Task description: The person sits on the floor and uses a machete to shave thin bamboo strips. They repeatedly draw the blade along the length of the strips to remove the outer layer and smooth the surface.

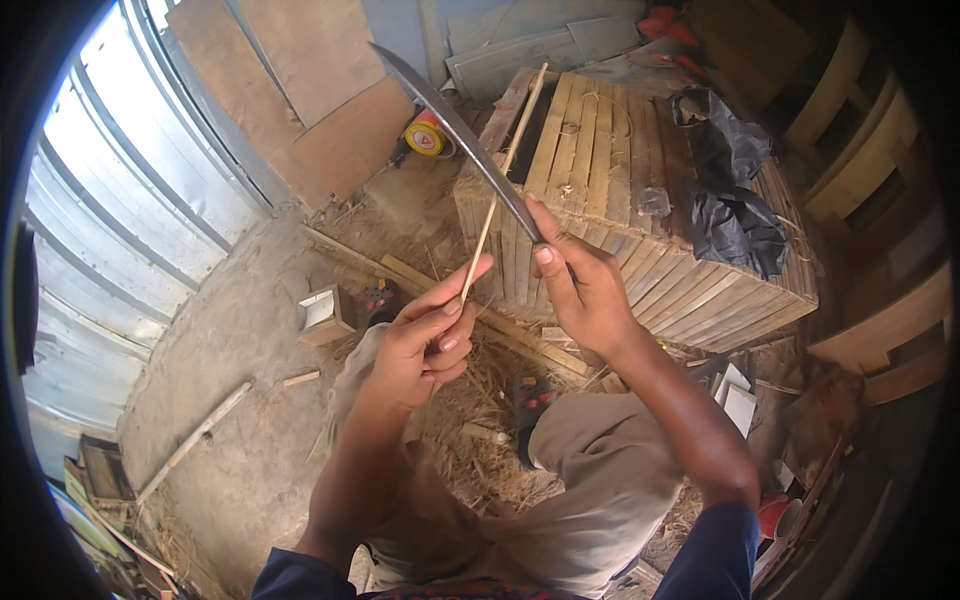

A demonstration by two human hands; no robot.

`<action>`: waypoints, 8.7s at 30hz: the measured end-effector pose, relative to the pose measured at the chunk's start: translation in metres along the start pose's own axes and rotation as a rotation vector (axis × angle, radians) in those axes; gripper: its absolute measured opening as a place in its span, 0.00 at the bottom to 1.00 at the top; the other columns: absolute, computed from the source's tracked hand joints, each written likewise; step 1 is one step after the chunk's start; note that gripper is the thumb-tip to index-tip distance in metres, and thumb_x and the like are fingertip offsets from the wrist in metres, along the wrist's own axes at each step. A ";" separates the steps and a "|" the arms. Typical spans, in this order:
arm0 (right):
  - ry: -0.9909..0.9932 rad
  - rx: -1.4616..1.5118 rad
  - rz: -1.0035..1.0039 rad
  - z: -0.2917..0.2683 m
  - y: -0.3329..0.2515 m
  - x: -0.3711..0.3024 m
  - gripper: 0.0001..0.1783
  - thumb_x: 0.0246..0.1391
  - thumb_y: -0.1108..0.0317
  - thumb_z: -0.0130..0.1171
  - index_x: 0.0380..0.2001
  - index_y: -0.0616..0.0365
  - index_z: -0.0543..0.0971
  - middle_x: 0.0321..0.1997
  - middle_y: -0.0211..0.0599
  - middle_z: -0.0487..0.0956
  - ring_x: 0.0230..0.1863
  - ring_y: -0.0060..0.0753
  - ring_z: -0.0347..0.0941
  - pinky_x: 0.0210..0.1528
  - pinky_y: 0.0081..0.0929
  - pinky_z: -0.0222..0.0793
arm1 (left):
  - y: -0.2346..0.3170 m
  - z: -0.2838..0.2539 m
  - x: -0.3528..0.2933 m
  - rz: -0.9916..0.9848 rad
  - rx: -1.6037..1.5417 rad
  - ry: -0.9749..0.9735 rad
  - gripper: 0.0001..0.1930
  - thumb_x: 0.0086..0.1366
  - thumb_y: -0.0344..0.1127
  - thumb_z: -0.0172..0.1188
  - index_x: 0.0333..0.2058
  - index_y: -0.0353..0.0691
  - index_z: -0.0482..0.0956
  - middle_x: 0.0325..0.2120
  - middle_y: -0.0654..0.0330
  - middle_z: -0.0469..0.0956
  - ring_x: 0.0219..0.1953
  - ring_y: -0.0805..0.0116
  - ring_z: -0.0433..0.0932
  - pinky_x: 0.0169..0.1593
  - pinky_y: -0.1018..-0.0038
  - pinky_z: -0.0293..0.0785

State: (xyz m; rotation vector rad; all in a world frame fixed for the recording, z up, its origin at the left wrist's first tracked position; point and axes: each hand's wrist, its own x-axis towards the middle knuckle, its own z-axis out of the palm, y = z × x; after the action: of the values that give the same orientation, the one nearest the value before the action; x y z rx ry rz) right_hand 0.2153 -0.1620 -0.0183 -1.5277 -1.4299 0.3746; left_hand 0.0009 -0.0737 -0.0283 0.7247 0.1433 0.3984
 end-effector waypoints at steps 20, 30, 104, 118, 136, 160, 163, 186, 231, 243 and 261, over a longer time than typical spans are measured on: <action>-0.394 -0.434 -0.297 0.015 -0.013 -0.010 0.42 0.61 0.63 0.62 0.74 0.52 0.56 0.39 0.48 0.79 0.33 0.54 0.78 0.37 0.42 0.75 | -0.012 -0.007 -0.009 0.017 0.180 0.305 0.18 0.74 0.35 0.53 0.60 0.39 0.70 0.19 0.74 0.58 0.14 0.85 0.53 0.17 0.82 0.48; -0.144 -0.378 -0.236 0.012 -0.006 -0.001 0.41 0.66 0.52 0.57 0.75 0.48 0.53 0.30 0.43 0.79 0.26 0.44 0.78 0.31 0.41 0.76 | -0.007 -0.001 -0.009 0.055 0.186 0.280 0.10 0.75 0.34 0.51 0.48 0.39 0.77 0.18 0.75 0.56 0.14 0.85 0.53 0.18 0.81 0.48; -0.338 -0.496 -0.175 0.009 -0.002 -0.011 0.30 0.56 0.39 0.64 0.24 0.59 0.76 0.23 0.46 0.78 0.27 0.57 0.78 0.32 0.47 0.73 | -0.025 0.001 -0.003 0.040 0.213 0.359 0.21 0.75 0.36 0.54 0.64 0.39 0.72 0.20 0.70 0.64 0.15 0.87 0.54 0.17 0.83 0.50; 0.259 0.038 0.528 -0.049 0.061 0.011 0.35 0.66 0.37 0.51 0.22 0.61 0.74 0.16 0.27 0.69 0.16 0.20 0.67 0.18 0.23 0.64 | -0.022 0.000 -0.019 0.035 0.395 0.250 0.19 0.76 0.33 0.52 0.63 0.40 0.73 0.22 0.69 0.68 0.16 0.85 0.57 0.20 0.84 0.53; -0.035 0.452 0.335 0.004 0.012 0.000 0.11 0.65 0.67 0.63 0.32 0.64 0.76 0.22 0.28 0.75 0.20 0.17 0.70 0.22 0.22 0.66 | -0.052 0.011 0.008 -0.001 0.316 0.351 0.18 0.73 0.39 0.58 0.57 0.39 0.78 0.28 0.64 0.77 0.19 0.77 0.72 0.23 0.79 0.65; -0.014 -0.598 -0.333 0.030 -0.020 -0.011 0.31 0.41 0.62 0.75 0.50 0.58 0.78 0.47 0.44 0.79 0.51 0.50 0.73 0.64 0.46 0.60 | -0.038 -0.016 0.007 0.361 0.205 0.727 0.15 0.70 0.44 0.64 0.30 0.42 0.72 0.12 0.71 0.62 0.11 0.83 0.55 0.16 0.79 0.48; 0.007 -0.336 -0.323 0.023 -0.040 -0.015 0.35 0.48 0.62 0.75 0.58 0.60 0.74 0.65 0.49 0.64 0.57 0.50 0.72 0.57 0.44 0.72 | -0.034 -0.021 0.008 0.377 0.124 0.780 0.16 0.70 0.44 0.64 0.29 0.41 0.73 0.12 0.71 0.63 0.12 0.83 0.54 0.16 0.79 0.47; 0.132 -0.265 -0.028 -0.019 0.013 -0.001 0.36 0.62 0.51 0.64 0.63 0.65 0.67 0.60 0.56 0.74 0.59 0.49 0.73 0.61 0.42 0.68 | -0.023 -0.032 0.001 0.454 0.267 0.768 0.15 0.71 0.43 0.63 0.29 0.40 0.75 0.15 0.74 0.61 0.15 0.84 0.52 0.19 0.79 0.45; -0.114 -0.547 0.040 0.011 0.002 -0.006 0.13 0.41 0.67 0.67 0.31 0.64 0.81 0.25 0.55 0.81 0.31 0.58 0.82 0.40 0.46 0.78 | -0.041 -0.002 -0.006 0.194 0.417 0.401 0.09 0.76 0.35 0.52 0.44 0.37 0.79 0.25 0.68 0.69 0.17 0.87 0.56 0.20 0.84 0.51; 0.026 -0.411 0.222 -0.008 0.021 0.003 0.16 0.53 0.63 0.64 0.32 0.69 0.80 0.19 0.51 0.77 0.22 0.48 0.77 0.32 0.39 0.74 | -0.039 -0.008 -0.002 0.062 0.306 0.326 0.15 0.75 0.38 0.55 0.53 0.35 0.79 0.29 0.64 0.76 0.21 0.80 0.66 0.26 0.81 0.62; -0.092 0.185 0.404 0.022 0.015 -0.012 0.22 0.66 0.49 0.60 0.37 0.62 0.80 0.20 0.27 0.74 0.21 0.17 0.69 0.24 0.23 0.65 | -0.037 -0.029 0.010 0.171 0.185 0.543 0.13 0.67 0.34 0.66 0.49 0.40 0.82 0.43 0.69 0.80 0.41 0.77 0.75 0.48 0.69 0.74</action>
State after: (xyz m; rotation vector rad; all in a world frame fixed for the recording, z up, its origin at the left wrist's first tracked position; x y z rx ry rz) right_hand 0.2037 -0.1607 -0.0453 -1.6587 -1.1132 0.8074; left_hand 0.0137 -0.0769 -0.0742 0.7995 0.6395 0.7478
